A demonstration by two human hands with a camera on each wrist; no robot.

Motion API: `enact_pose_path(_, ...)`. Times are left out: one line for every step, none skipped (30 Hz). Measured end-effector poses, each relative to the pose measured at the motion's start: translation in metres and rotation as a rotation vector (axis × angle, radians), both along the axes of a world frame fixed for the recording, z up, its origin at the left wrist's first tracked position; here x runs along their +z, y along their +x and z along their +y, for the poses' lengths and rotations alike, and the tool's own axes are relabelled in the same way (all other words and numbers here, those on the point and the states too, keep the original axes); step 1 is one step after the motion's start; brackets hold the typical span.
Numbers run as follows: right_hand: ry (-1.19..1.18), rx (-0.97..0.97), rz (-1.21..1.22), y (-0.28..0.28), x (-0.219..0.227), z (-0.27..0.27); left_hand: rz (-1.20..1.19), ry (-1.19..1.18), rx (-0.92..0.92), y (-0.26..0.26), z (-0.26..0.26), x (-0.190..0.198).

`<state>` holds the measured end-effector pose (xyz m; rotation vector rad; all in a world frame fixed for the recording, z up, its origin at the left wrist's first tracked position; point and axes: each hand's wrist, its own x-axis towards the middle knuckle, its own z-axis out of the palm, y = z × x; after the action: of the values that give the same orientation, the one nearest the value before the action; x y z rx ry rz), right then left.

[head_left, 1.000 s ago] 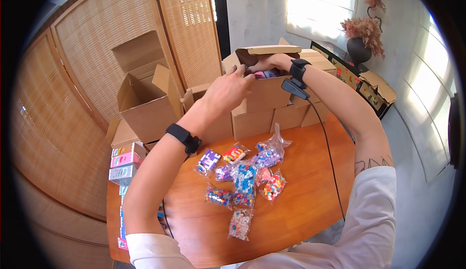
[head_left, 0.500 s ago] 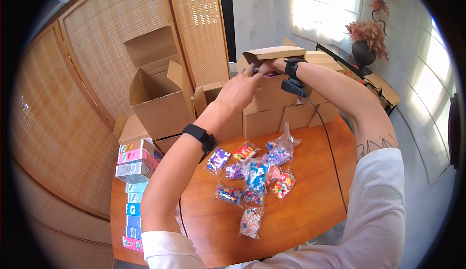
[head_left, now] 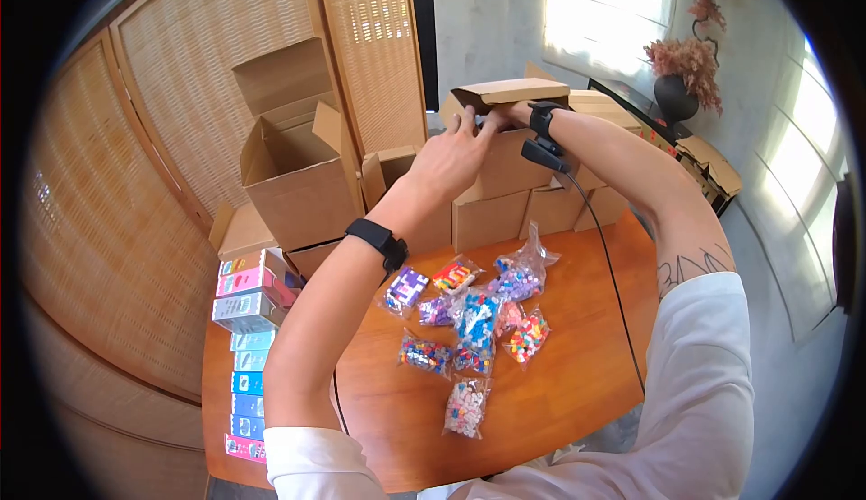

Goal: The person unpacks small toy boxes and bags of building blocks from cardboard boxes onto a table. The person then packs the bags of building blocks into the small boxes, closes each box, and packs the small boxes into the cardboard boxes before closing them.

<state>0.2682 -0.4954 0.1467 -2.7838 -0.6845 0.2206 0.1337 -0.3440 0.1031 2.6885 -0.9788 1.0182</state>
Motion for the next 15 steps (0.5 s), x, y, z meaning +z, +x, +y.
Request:
enact_pose_path(0.004,-0.002,0.007,0.006,0.004,0.003,-0.001,-0.028,-0.024,-0.001,0.001,0.002)
enact_pose_path(0.007,-0.006,0.015,0.008,0.004,-0.002,-0.001,-0.055,-0.049,-0.003,0.001,0.003)
enact_pose_path(0.011,-0.009,0.022,0.010,0.005,-0.008,0.004,-0.054,-0.050,-0.005,0.002,0.004)
enact_pose_path(0.014,-0.012,0.030,0.013,0.007,-0.009,0.070,-0.127,-0.044,-0.015,0.002,0.014)
enact_pose_path(0.017,-0.015,0.037,0.007,0.006,-0.010,0.136,-0.200,-0.037,-0.022,0.003,0.020)
enact_pose_path(0.043,-0.069,0.118,0.002,0.009,-0.013,0.112,-0.235,-0.033,-0.030,0.002,0.024)
enact_pose_path(0.068,-0.124,0.198,-0.010,0.020,-0.012,0.116,-0.233,-0.034,-0.031,0.003,0.023)
enact_pose_path(0.047,-0.182,0.149,-0.016,0.026,-0.009,0.085,-0.276,-0.047,-0.030,0.004,0.022)
enact_pose_path(0.025,-0.241,0.099,-0.022,0.033,-0.006,0.053,-0.320,-0.060,-0.029,0.004,0.020)
enact_pose_path(-0.002,-0.139,0.009,0.000,0.029,-0.009,0.051,-0.327,-0.058,-0.030,0.003,0.020)
enact_pose_path(0.009,-0.210,0.193,-0.028,0.049,-0.009,0.055,-0.324,-0.060,-0.031,0.003,0.019)
enact_pose_path(-0.069,-0.189,0.079,-0.045,0.064,-0.007,0.037,-0.305,-0.049,-0.032,0.002,0.019)
enact_pose_path(-0.149,-0.167,-0.036,-0.052,0.075,-0.008,0.017,-0.288,-0.038,-0.033,0.002,0.018)
enact_pose_path(-0.147,-0.143,-0.052,-0.062,0.087,-0.010,0.018,-0.286,-0.038,-0.034,0.001,0.017)
enact_pose_path(-0.071,-0.079,-0.064,-0.073,0.096,-0.015,0.021,-0.302,-0.019,-0.036,-0.001,0.016)
